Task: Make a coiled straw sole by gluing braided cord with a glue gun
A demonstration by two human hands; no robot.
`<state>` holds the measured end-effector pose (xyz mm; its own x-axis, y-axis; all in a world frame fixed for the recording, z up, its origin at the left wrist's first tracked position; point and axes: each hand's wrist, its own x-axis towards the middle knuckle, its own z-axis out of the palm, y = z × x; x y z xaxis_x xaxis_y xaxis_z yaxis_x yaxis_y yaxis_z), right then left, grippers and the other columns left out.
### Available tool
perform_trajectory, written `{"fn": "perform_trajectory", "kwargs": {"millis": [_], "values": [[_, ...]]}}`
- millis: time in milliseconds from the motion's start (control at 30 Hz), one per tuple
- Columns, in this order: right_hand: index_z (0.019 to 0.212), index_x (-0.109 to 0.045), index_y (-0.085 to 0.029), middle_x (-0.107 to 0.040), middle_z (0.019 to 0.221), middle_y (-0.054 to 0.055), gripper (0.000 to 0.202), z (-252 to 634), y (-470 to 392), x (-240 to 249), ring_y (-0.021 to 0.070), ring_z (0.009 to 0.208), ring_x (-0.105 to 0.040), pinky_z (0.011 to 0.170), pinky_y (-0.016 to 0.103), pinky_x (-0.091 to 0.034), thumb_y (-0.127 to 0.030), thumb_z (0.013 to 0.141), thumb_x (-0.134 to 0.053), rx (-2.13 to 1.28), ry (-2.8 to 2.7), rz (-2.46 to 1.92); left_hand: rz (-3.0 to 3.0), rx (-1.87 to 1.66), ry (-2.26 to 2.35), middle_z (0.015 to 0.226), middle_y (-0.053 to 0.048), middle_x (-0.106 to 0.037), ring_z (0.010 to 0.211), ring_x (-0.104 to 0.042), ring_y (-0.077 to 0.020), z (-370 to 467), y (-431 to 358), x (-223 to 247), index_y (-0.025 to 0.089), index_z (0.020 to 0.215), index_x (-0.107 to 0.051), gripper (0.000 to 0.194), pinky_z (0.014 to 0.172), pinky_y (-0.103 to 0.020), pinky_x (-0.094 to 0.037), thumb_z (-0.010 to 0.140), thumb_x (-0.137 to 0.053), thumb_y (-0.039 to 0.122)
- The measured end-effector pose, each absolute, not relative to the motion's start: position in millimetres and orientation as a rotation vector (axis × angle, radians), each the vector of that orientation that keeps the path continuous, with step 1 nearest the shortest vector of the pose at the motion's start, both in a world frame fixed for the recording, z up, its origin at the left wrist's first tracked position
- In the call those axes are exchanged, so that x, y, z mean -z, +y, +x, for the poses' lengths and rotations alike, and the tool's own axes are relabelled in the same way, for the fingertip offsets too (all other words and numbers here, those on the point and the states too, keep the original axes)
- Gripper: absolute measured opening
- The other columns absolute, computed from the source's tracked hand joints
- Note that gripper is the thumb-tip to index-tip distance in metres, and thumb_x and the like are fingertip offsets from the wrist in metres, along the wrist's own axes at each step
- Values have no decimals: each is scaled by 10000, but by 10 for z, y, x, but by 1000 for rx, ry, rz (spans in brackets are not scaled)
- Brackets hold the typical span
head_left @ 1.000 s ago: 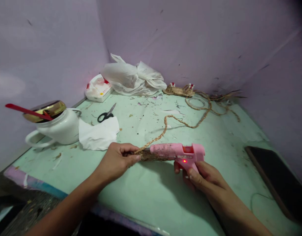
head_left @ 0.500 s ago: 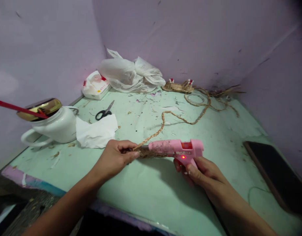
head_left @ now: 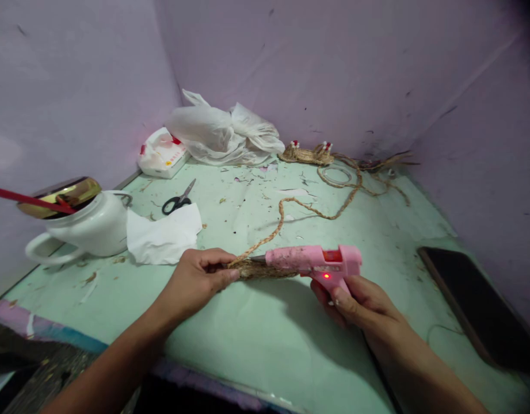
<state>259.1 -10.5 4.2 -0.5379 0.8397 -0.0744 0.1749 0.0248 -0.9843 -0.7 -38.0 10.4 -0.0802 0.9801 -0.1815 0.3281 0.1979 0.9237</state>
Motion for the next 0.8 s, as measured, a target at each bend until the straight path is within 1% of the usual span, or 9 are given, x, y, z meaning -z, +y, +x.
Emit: {"fn": "perform_trajectory", "kwargs": {"millis": [200,333,467,567,800], "values": [[752,-542,-195,-419,624,-9,359,2609,-101,-51,126,551,-358,482,242,-285,-539,841,-491,-1590,-1749,-1095,1279,-944,1550,675,-9,-660,567,-473,-102,-22,-376,-77,185,759,-736,155,502,-209,-344,654,-670,279],[765,-571,-192,-439,628,-5,342,2644,-88,-53,123,544,-366,478,240,-284,-508,858,-482,-1562,-1751,-1063,1276,-950,1545,722,-19,-679,628,-519,-119,-20,-373,-68,188,758,-737,144,549,-217,-373,657,-672,268],[866,-646,-205,-447,612,-9,320,2676,-82,-63,123,540,-370,487,243,-290,-485,861,-491,-1553,-1719,-1058,1299,-944,1547,707,-15,-673,620,-513,-118,-28,-376,-73,190,746,-733,130,545,-220,-364,663,-674,271],[929,-663,-223,-451,611,-17,326,2684,-79,-77,116,531,-368,483,239,-288,-499,852,-507,-1562,-1714,-1057,1324,-936,1542,701,-16,-663,604,-501,-117,-38,-380,-76,186,739,-729,135,536,-224,-357,670,-671,286],[898,-668,-226,-434,606,-22,311,2725,-64,-85,112,532,-376,473,223,-304,-482,868,-496,-1511,-1743,-1031,1331,-940,1532,742,-27,-676,667,-543,-142,-39,-384,-92,189,750,-729,143,584,-238,-387,677,-665,294]]}}
